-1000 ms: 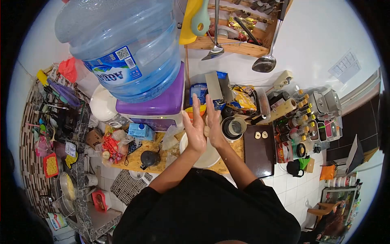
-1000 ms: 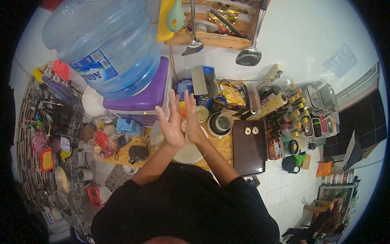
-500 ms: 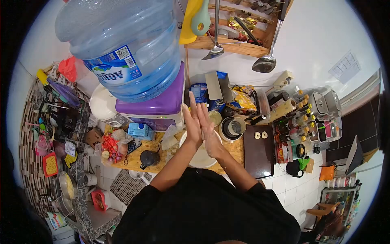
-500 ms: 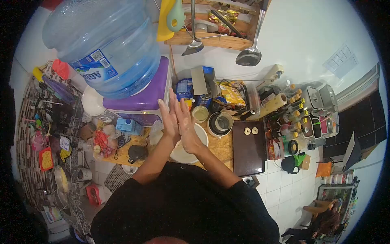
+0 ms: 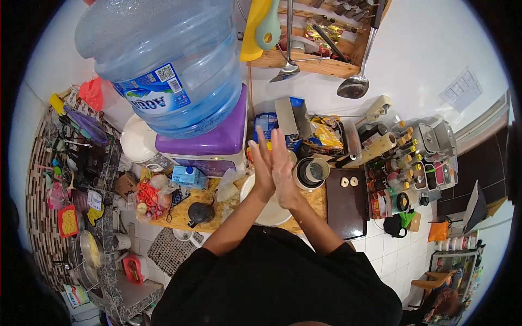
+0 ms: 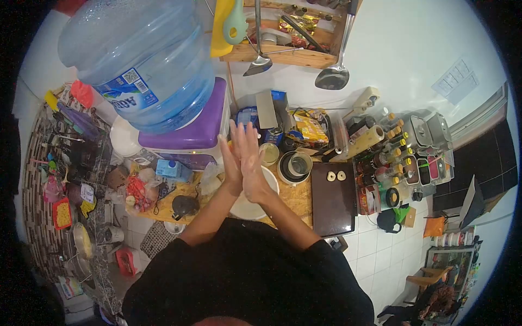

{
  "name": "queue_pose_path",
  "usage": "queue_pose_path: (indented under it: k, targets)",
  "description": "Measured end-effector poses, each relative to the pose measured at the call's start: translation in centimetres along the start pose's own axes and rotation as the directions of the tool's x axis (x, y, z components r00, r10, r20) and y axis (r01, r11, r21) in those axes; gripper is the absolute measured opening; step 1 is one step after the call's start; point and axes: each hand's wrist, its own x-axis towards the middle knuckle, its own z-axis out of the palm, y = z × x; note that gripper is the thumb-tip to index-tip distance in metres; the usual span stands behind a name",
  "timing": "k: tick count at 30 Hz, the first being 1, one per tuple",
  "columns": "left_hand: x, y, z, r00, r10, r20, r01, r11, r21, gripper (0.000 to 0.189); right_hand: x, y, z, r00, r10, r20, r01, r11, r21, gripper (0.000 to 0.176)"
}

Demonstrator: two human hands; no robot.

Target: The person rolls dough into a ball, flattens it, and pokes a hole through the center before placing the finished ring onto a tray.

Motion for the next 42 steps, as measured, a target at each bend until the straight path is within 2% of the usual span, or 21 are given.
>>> queue_pose_path:
  k: [2,4,6,9,14,15,16,18,20,21,23,24,25,26,29,31,34,36,37,38,42]
  targets:
    - [0.2,0.9,0.5,0.999,-0.012,-0.037,0.01,0.998,-0.056,0.084,-0.5,0.5,0.3,1.0,-0.004,0.004,0.004,1.0,-0.005,0.1]
    - [-0.2,2.1,1.5,0.995,0.029,-0.094,-0.026,0.999,0.038,0.089,-0.9,1.1,0.5,1.0,0.007,-0.011,-0.008,0.998,-0.058,0.087]
    - [-0.5,2.1,1.5,0.994,0.072,-0.077,-0.068,0.996,0.056,0.092,-0.5,2.2,0.4,0.998,0.047,-0.044,-0.047,0.999,-0.007,0.085]
    - [-2.1,2.6,3.0,0.986,0.158,0.059,-0.167,0.967,0.19,0.096,0.8,4.0,-0.8,0.992,0.127,-0.019,-0.129,0.98,-0.15,0.085]
    - [-2.1,-1.6,0.9,0.995,0.103,0.015,-0.104,0.978,0.179,0.086,2.7,5.7,-2.4,0.991,0.096,-0.088,-0.07,0.964,0.258,0.087]
    - [-1.9,-2.1,0.9,0.997,0.06,-0.041,-0.052,0.984,0.172,0.084,2.3,2.6,-1.6,0.993,0.055,-0.108,-0.008,0.918,0.396,0.091]
    - [-1.6,-2.5,0.6,0.995,0.018,-0.098,-0.002,0.987,0.16,0.082,2.0,1.6,-1.4,0.993,0.055,-0.104,-0.009,0.919,0.395,0.091]
    - [-0.7,-2.2,-0.4,0.996,-0.036,-0.078,0.043,0.995,0.086,0.084,1.1,0.7,-0.9,0.998,0.046,-0.034,-0.048,0.997,-0.068,0.097]
    - [0.1,-1.3,-0.8,0.999,-0.041,-0.008,0.039,0.992,-0.121,0.088,-0.3,0.7,-0.5,0.999,0.049,-0.019,-0.05,0.999,-0.022,0.103]
    - [0.3,-0.2,-0.1,0.989,-0.11,-0.103,0.092,0.982,-0.166,0.09,-1.0,1.1,-0.5,0.998,0.068,-0.003,-0.068,0.995,-0.069,0.097]
    - [0.1,0.0,-0.6,0.997,-0.061,-0.055,0.054,0.992,-0.111,0.09,-1.5,3.5,-0.5,0.995,0.103,-0.003,-0.102,0.974,-0.202,0.085]
    - [0.0,0.4,-0.2,1.0,-0.016,-0.002,0.016,0.998,-0.057,0.09,-1.1,4.6,-0.8,0.995,0.104,-0.003,-0.102,0.974,-0.203,0.085]
    - [-0.9,0.7,0.2,1.0,0.013,0.001,-0.013,0.988,0.155,0.091,-0.4,5.8,-1.4,0.986,0.16,-0.049,-0.161,0.987,-0.019,0.086]
    - [-1.3,0.5,0.2,1.0,0.011,0.0,-0.011,0.988,0.153,0.091,0.5,5.8,-1.8,0.972,0.222,-0.084,-0.205,0.964,0.168,0.087]
    - [-2.4,-1.5,0.2,0.994,-0.086,-0.064,0.094,0.988,0.126,0.091,1.8,5.2,-2.5,0.987,0.139,-0.077,-0.124,0.977,0.172,0.087]
    - [-1.6,-2.8,-0.4,0.998,-0.061,-0.019,0.063,0.989,0.137,0.089,2.1,4.5,-2.1,0.992,0.109,-0.063,-0.095,0.977,0.192,0.092]
    - [0.0,-3.1,-1.9,0.998,-0.043,0.054,0.041,0.999,0.035,0.088,0.3,3.3,-0.3,0.996,0.082,-0.025,-0.082,0.996,0.021,0.09]
    - [0.6,-1.4,-1.9,0.997,-0.076,0.002,0.076,0.994,-0.078,0.089,-0.8,1.9,-0.1,0.997,0.065,0.03,-0.065,0.998,-0.001,0.098]
    - [0.8,-1.0,-1.7,0.987,-0.134,-0.083,0.114,0.97,-0.215,0.091,-1.5,1.9,0.0,0.995,0.088,0.038,-0.083,0.99,-0.116,0.097]
    - [0.6,-0.4,-1.3,0.987,-0.133,-0.086,0.112,0.97,-0.216,0.091,-1.7,2.1,0.0,0.993,0.11,0.044,-0.097,0.969,-0.229,0.097]
    - [-0.5,1.1,0.3,0.996,-0.035,-0.082,0.031,0.998,-0.053,0.091,-1.0,4.6,-0.3,0.983,0.178,-0.033,-0.181,0.974,-0.136,0.088]
